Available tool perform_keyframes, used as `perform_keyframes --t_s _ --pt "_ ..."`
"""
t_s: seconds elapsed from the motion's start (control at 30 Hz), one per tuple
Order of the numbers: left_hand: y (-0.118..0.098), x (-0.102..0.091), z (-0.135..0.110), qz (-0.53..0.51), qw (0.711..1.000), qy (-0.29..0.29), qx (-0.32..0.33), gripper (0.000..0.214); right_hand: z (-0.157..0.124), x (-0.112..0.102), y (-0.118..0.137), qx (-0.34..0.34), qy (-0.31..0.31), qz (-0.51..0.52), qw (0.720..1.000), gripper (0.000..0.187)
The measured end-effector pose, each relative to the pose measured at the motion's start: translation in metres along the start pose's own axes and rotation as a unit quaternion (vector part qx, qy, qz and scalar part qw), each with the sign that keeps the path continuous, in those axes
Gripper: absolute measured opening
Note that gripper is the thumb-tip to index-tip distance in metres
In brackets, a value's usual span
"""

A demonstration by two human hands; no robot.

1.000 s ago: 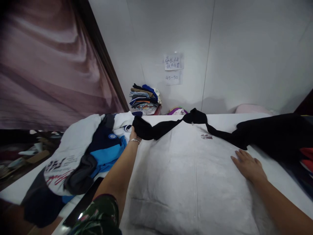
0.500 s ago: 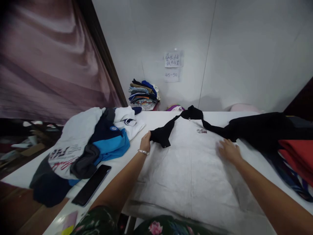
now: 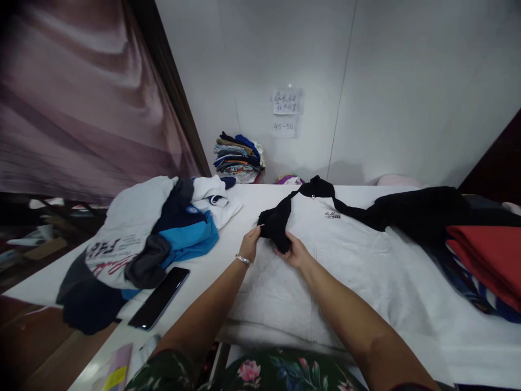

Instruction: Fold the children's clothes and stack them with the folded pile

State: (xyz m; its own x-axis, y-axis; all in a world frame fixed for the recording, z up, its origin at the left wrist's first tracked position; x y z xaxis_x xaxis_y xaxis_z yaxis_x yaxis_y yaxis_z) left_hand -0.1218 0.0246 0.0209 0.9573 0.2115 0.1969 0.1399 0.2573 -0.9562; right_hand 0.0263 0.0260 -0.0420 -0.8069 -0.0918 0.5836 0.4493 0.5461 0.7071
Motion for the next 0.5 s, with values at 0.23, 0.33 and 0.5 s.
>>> perform_keyframes --t_s 0.23,0.33,0.5 --pt "-0.007 -0.021 -0.02 0.134 0.989 0.061 0.02 0.015 -0.037 0.008 0.109 -0.191 -0.028 -0.081 0.978 0.023" --pt "-0.009 -0.033 -0.035 0.213 0.974 0.075 0.027 0.016 -0.057 0.011 0.178 -0.252 -0.047 -0.08 0.963 0.022" --pt "-0.014 -0.077 -0.058 0.331 0.944 0.004 0.011 0.011 -0.07 0.013 0.257 -0.267 -0.047 -0.075 0.96 0.009"
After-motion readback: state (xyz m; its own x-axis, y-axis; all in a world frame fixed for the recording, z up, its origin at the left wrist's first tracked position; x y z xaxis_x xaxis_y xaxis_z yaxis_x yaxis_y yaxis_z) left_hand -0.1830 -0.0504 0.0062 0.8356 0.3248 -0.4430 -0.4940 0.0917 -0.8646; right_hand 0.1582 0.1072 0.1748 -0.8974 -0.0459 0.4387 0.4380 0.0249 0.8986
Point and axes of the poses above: each hand's wrist, its own z-axis towards the middle knuckle, its own x-axis out of the palm, y = z × x, the point moved 10 cm from there along z, towards the middle knuckle, and after that the axes turned 4 degrees about -z, right-handed, at the moved point
